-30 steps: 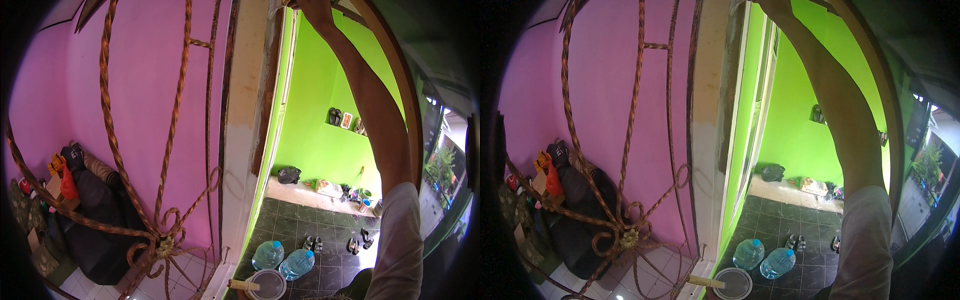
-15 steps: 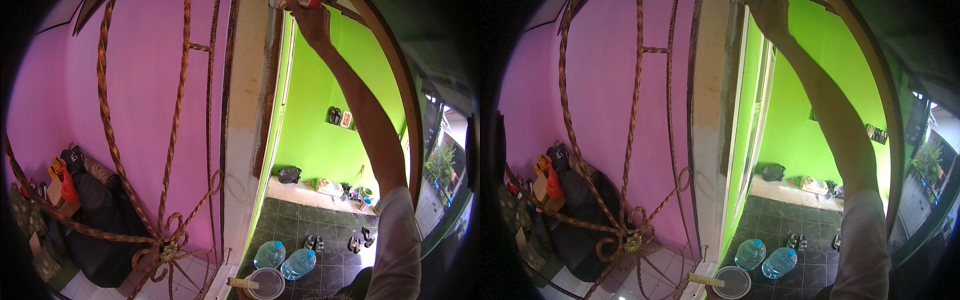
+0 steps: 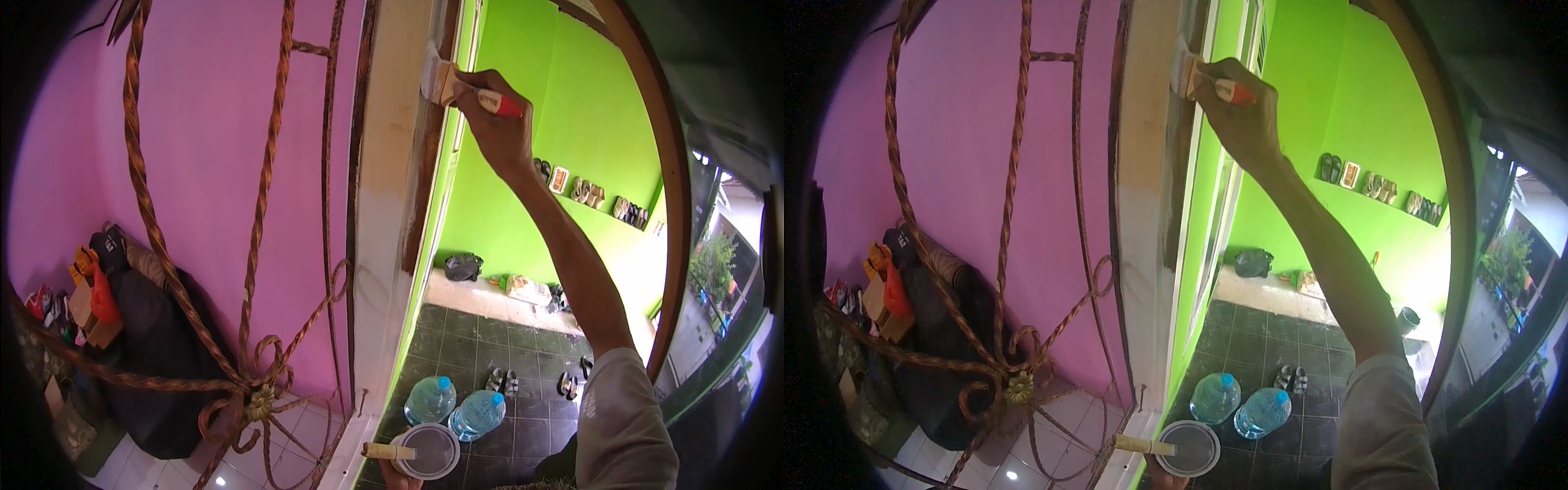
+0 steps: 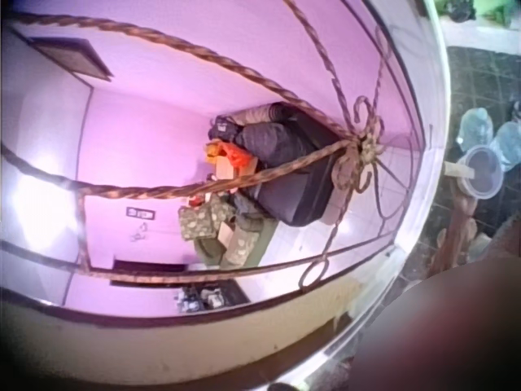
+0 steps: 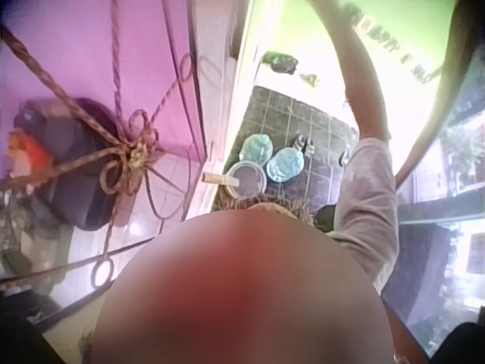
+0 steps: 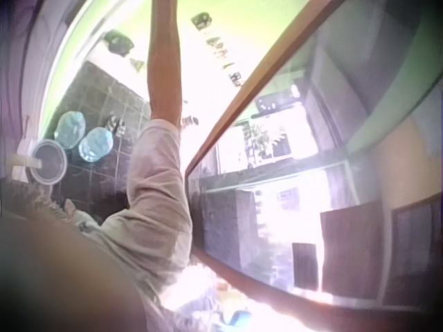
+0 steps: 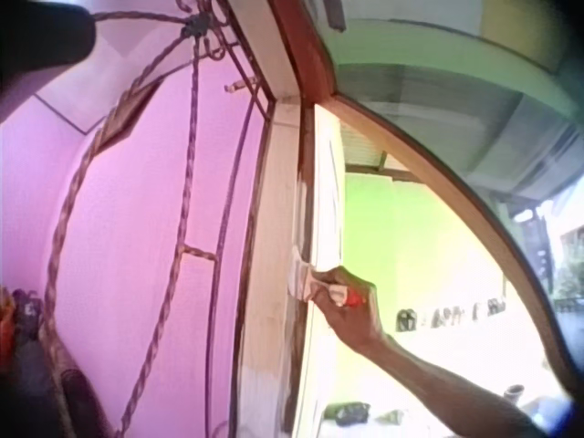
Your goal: The person paints a white door frame with white paint using a brush. They repeatedly dip the brush into a small paint container and apply paint to the vertical frame next to a decorative metal gate.
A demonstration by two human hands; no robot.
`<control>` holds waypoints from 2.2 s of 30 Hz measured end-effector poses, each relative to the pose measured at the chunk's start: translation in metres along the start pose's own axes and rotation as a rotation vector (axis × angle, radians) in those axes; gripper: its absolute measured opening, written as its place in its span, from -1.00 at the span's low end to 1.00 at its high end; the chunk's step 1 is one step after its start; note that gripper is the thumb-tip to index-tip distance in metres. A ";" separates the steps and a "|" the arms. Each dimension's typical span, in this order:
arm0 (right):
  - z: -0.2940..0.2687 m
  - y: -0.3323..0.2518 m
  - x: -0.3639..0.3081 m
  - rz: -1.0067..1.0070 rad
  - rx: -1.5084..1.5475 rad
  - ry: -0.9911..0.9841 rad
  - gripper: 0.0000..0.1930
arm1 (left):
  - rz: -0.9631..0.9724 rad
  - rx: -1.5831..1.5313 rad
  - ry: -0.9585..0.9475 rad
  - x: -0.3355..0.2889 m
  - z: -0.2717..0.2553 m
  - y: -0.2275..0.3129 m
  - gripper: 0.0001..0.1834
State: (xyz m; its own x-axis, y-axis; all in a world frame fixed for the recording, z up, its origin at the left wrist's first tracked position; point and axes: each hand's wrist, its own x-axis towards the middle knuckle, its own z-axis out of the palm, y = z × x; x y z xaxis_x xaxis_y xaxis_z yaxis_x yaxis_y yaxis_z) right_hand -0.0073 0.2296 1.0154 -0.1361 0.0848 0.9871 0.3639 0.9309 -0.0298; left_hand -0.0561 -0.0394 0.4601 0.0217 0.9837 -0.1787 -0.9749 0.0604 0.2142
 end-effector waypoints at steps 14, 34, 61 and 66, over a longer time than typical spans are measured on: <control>0.005 -0.020 -0.143 -0.031 -0.028 -0.217 -0.74 | -0.029 -0.005 0.064 -0.048 0.000 -0.007 -0.10; 0.000 -0.008 -0.036 -0.147 -0.204 0.088 -0.76 | 0.043 -0.015 0.010 -0.059 0.011 0.003 -0.20; -0.041 0.015 0.183 -0.065 -0.094 -0.102 -0.75 | -0.004 -0.097 -0.018 -0.012 -0.009 -0.008 -0.14; -0.035 -0.007 0.222 -0.282 -0.155 0.175 -0.74 | -0.004 -0.111 -0.027 -0.005 -0.014 -0.007 -0.15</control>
State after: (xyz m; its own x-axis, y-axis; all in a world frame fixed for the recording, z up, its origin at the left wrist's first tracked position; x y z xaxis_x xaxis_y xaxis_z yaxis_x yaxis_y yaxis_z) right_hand -0.0080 0.2292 1.2403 -0.0956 -0.2419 0.9656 0.4721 0.8430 0.2579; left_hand -0.0522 -0.0473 0.4459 0.0304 0.9878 -0.1530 -0.9933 0.0469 0.1053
